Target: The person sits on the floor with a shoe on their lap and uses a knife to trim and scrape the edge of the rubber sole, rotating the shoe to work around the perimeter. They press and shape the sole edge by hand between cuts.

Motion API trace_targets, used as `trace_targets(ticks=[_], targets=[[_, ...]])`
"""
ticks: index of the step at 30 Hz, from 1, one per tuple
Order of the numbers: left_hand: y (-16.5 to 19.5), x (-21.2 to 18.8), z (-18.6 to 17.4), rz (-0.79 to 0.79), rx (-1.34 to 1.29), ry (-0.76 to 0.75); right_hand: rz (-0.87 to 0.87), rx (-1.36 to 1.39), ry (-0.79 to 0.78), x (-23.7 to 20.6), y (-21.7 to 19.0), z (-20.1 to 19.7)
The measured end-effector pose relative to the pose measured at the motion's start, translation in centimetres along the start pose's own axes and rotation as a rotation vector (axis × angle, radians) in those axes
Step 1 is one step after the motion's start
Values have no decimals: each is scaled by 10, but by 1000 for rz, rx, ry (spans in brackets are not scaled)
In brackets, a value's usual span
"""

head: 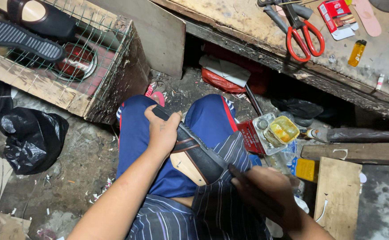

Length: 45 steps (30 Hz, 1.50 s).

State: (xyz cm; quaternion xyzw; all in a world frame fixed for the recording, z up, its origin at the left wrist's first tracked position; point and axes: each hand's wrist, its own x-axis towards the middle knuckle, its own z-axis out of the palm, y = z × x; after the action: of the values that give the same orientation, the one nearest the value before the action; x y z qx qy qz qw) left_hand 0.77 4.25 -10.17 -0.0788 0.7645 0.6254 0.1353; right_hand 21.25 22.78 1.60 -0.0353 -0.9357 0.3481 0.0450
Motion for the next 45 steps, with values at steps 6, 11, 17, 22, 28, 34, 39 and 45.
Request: trace_targets(ticks=[6,11,17,22,28,34,39,45], targets=[[-2,-5,4,42,46,-4,-103,189,90,14,15,36],[-1,-4,7,61,55,-4,114,100,125,54,-3,58],[-5,-2,6,112,67,-23,134,182,-61,48,4,34],[-5,1,4,60,-3,-25,183,122,-111,15,18,0],[-3,-1,7,39,48,-17,138,324,-129,16,-22,-6],[-3,0,8,36,50,-37,-349,109,54,46,-13,28],[-3,2,8,55,80,-12,-265,37,32,47,-8,40],[-3,-1,7,34,60,-27,-64,271,-90,51,-21,17]])
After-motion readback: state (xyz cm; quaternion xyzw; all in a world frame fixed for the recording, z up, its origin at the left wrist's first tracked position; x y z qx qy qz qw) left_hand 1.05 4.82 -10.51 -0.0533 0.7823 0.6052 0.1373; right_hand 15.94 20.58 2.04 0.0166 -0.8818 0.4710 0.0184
